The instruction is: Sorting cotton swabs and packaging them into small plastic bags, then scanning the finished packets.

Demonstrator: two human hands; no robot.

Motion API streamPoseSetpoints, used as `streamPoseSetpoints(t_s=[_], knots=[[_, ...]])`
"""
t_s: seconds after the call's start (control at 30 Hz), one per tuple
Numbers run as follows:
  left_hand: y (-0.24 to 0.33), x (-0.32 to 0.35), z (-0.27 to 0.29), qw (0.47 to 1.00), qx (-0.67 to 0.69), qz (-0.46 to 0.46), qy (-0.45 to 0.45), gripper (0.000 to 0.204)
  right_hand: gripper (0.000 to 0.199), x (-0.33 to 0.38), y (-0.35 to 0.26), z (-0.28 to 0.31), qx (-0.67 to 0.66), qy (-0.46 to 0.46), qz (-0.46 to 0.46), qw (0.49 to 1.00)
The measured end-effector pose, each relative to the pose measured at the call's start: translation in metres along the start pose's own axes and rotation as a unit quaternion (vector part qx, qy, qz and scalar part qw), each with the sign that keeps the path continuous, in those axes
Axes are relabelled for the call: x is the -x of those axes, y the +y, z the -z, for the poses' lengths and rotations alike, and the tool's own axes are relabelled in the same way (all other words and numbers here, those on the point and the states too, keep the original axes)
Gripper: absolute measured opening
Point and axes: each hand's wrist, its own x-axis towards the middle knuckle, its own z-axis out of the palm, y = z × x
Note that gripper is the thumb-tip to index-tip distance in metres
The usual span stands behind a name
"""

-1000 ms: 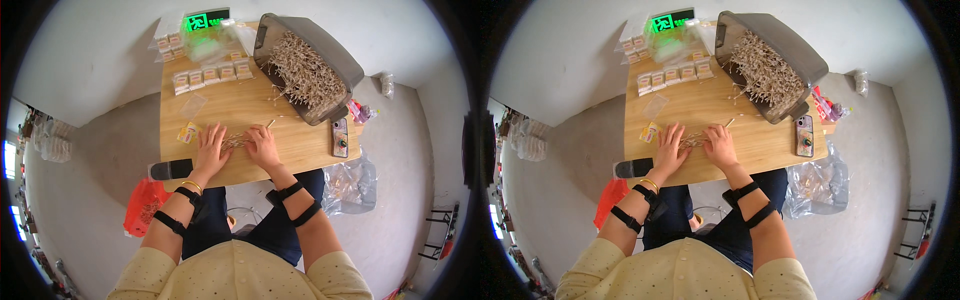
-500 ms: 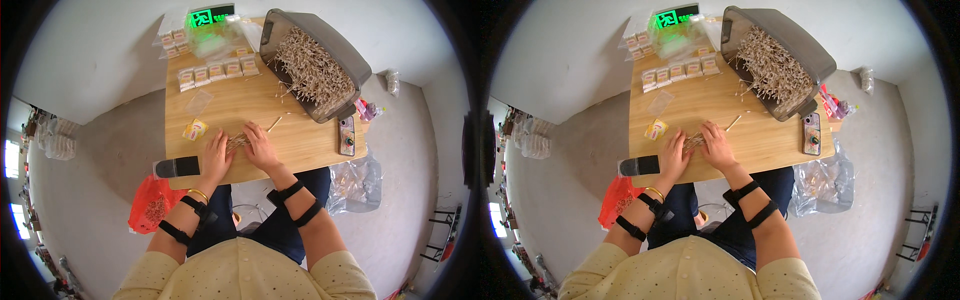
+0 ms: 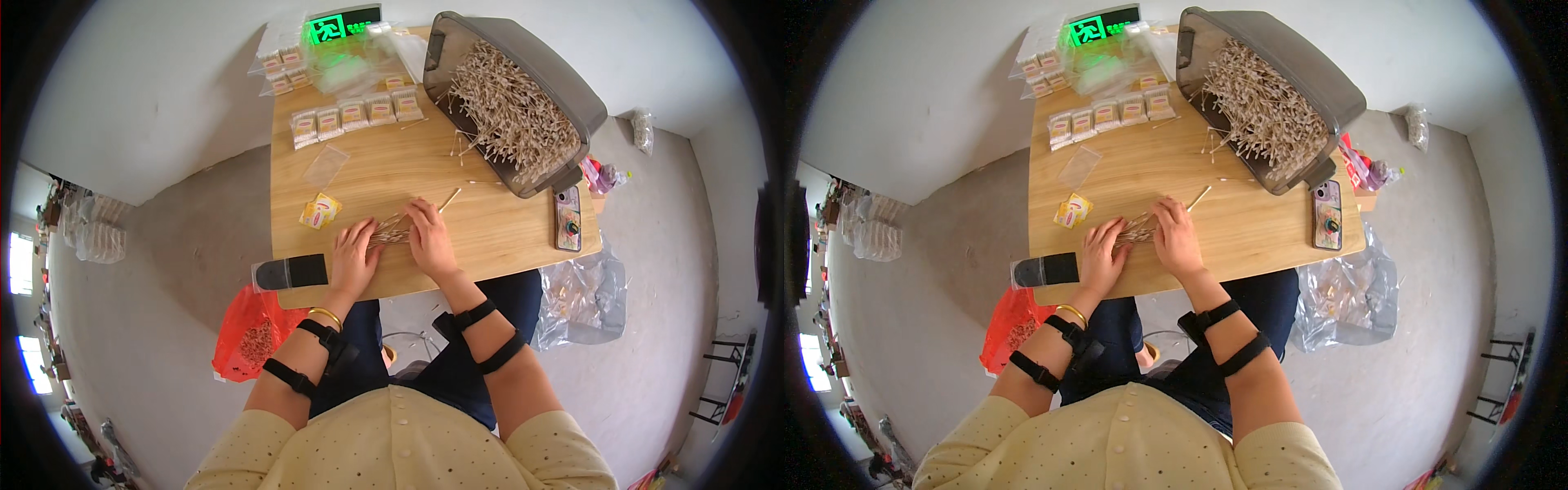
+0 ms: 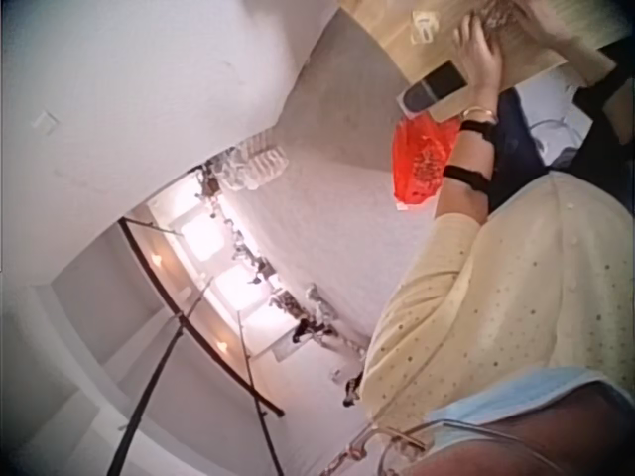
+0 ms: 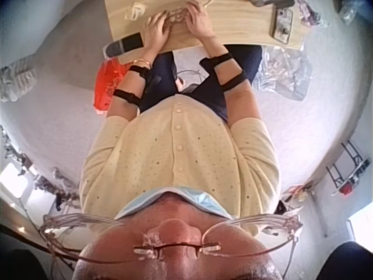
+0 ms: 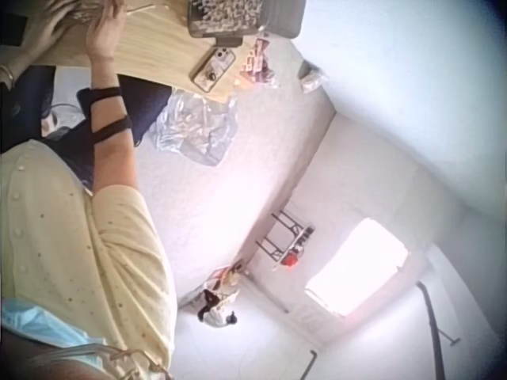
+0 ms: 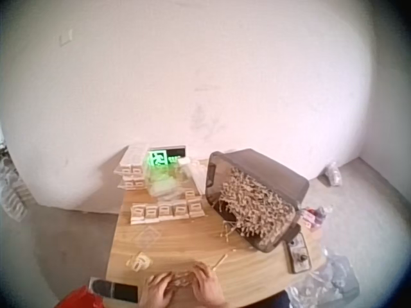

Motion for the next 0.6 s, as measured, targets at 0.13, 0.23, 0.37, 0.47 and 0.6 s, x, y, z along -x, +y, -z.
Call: streamPoseSetpoints(t_s=[0.13, 0.23, 0.37, 0.47, 0.6], knots=[[-0.006, 0.002, -0.011, 0.999, -0.005, -0.032, 0.004, 0.053, 0.036, 0.004, -0.001, -0.004, -0.013, -0.004, -0.003, 1.000], [-0.009, 0.000, -0.016, 0.999, 0.027, -0.039, -0.009, 0.054, 0.036, 0.002, -0.010, -0.023, -0.029, -0.018, -0.006, 0.999], [-0.014, -0.001, -0.021, 0.998, 0.047, -0.050, -0.006, 0.057, 0.036, -0.005, -0.026, -0.047, -0.110, -0.024, -0.011, 0.994], [-0.005, -0.005, -0.017, 0.997, 0.061, -0.045, -0.006, 0.062, 0.038, -0.005, -0.025, -0.046, -0.123, -0.011, -0.035, 0.992], [-0.008, -0.002, -0.012, 0.996, 0.063, -0.051, -0.023, 0.066, 0.040, -0.014, -0.016, -0.013, -0.016, 0.035, -0.077, 0.996]])
